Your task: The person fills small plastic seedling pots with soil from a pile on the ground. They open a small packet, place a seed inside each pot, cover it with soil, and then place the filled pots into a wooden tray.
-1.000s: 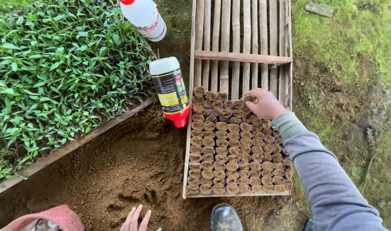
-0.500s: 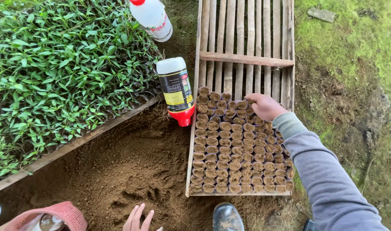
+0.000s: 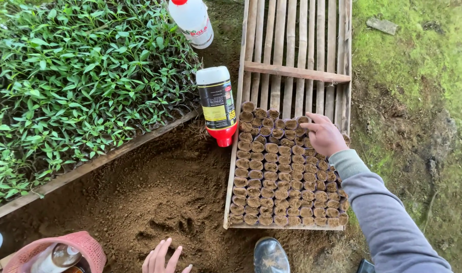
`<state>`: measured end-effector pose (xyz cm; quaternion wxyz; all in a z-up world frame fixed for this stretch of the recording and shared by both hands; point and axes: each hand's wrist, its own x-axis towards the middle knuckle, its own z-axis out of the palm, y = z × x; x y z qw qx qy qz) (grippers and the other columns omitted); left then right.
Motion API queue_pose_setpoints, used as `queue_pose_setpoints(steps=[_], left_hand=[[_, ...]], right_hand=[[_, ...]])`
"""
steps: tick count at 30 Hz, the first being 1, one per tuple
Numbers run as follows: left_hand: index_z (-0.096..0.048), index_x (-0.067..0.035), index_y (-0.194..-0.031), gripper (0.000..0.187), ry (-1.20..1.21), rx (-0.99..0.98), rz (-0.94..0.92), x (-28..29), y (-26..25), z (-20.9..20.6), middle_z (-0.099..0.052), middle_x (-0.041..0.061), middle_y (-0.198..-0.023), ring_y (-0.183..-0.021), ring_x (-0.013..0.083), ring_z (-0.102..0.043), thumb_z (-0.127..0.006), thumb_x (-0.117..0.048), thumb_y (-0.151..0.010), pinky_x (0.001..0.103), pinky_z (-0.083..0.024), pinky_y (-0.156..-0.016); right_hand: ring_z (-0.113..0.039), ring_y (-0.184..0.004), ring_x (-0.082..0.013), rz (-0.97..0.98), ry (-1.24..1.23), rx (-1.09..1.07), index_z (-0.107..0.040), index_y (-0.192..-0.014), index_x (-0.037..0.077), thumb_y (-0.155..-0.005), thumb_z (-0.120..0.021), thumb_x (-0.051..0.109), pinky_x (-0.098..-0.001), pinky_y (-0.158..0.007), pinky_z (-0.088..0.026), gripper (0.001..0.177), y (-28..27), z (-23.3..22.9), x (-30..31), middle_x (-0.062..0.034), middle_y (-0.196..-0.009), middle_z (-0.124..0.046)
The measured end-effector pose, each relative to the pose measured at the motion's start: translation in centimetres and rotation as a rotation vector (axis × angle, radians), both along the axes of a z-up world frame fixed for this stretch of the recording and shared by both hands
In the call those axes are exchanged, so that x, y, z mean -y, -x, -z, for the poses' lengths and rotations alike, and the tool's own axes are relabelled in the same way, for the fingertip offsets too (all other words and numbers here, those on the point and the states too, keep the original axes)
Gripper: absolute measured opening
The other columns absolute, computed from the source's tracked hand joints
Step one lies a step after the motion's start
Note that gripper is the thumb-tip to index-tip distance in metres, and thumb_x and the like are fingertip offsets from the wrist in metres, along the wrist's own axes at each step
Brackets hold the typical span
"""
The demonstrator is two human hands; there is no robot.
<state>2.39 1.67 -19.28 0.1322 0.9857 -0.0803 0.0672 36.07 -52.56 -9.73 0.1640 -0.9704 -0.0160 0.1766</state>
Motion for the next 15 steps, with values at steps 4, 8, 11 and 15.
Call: queue_pose_setpoints(steps=[4, 8, 11, 15], left_hand=[[-0.068, -0.033, -0.121, 0.058, -0.005, -0.027, 0.025, -0.3, -0.1, 0.1, -0.063, 0.002, -0.139, -0.130, 0.0242, -0.060, -0.065, -0.068, -0.075, 0.046, -0.048, -0.107], [-0.068, -0.032, -0.120, 0.056, -0.002, -0.008, 0.042, -0.2, -0.3, 0.1, -0.063, 0.003, -0.138, -0.128, 0.0249, -0.061, -0.061, -0.069, -0.079, 0.046, -0.049, -0.104], [-0.068, -0.033, -0.119, 0.054, 0.016, 0.011, 0.029, 0.1, -0.5, -0.2, -0.063, 0.003, -0.139, -0.129, 0.0240, -0.061, -0.061, -0.068, -0.079, 0.045, -0.047, -0.106], [-0.067, -0.035, -0.121, 0.056, 0.008, -0.060, 0.016, -0.3, -0.7, -0.6, -0.062, 0.001, -0.141, -0.130, 0.0229, -0.060, -0.061, -0.070, -0.077, 0.047, -0.046, -0.107]], right_hand=[[-0.036, -0.147, -0.0366, -0.013, 0.040, -0.001, -0.068, -0.132, 0.012, -0.094, -0.045, 0.008, -0.0584, -0.122, -0.028, 0.044, 0.0, 0.1, 0.0, -0.0187, -0.158, -0.045], [-0.037, -0.146, -0.0368, -0.011, 0.027, 0.024, -0.065, -0.135, 0.011, -0.095, -0.044, 0.008, -0.0590, -0.121, -0.029, 0.045, -0.1, 0.0, -0.1, -0.0186, -0.157, -0.045], [-0.034, -0.148, -0.0373, -0.010, 0.053, -0.048, -0.062, -0.139, 0.010, -0.093, -0.043, 0.009, -0.0562, -0.124, -0.025, 0.049, -0.4, 0.4, -0.1, -0.0186, -0.160, -0.041], [-0.038, -0.145, -0.0399, -0.019, 0.037, 0.037, -0.064, -0.136, 0.009, -0.096, -0.045, 0.009, -0.0589, -0.122, -0.028, 0.044, -0.1, -1.9, -1.3, -0.0226, -0.156, -0.045]])
